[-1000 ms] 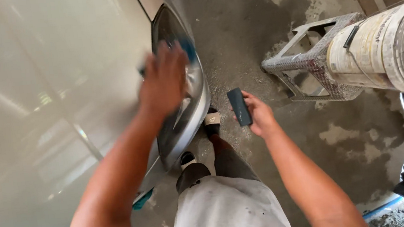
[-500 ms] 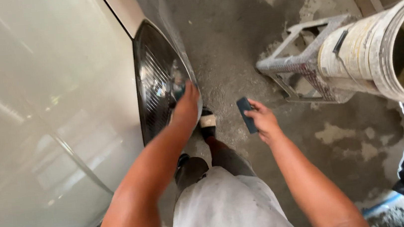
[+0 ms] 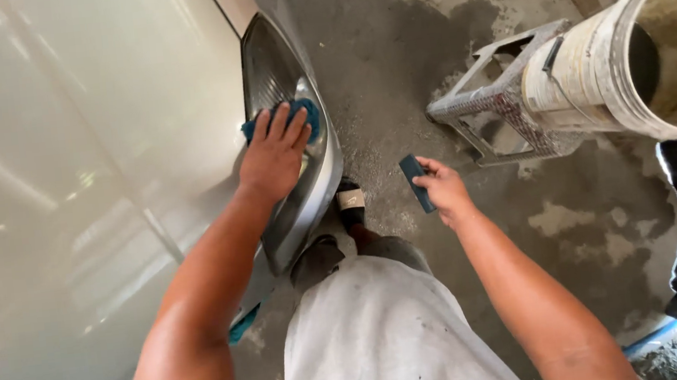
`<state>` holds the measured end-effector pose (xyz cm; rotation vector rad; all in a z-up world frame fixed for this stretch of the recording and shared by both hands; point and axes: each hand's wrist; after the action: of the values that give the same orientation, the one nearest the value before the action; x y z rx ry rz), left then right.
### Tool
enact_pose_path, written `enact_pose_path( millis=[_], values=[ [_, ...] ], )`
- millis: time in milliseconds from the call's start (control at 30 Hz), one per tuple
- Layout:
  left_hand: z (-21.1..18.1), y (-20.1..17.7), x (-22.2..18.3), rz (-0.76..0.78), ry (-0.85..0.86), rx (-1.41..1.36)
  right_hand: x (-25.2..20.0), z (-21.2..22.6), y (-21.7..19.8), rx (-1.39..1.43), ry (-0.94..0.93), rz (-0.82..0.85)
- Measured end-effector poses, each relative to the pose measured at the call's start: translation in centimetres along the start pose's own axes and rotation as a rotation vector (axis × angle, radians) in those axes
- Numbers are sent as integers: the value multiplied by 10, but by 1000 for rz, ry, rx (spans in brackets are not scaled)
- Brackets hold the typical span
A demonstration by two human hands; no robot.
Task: The person scrubs the front headlight of a silver car with a sanding block and a blue cloth, repeatedly dipping the tools into a bucket of water. They wipe the headlight surface and the surrounding bumper area, then repeat the process on the opposite headlight.
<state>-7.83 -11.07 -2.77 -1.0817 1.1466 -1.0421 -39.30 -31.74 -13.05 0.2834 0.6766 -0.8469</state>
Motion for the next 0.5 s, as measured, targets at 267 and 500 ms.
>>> enact_pose_path(
  millis=[267,500],
  values=[
    [-68,76,-157,407,468,257,-92,25,25,86,15,6],
    [-97,48,-226,326,332,204,-175,28,29,257,-14,-10]
  ],
)
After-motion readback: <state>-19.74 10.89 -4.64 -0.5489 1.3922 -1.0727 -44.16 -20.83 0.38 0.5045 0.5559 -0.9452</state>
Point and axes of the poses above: each hand's wrist, its own x-axis towards the middle knuckle, its own y-axis out of the palm, z = x × y, and after that the axes turned 3 degrees about x, right-handed
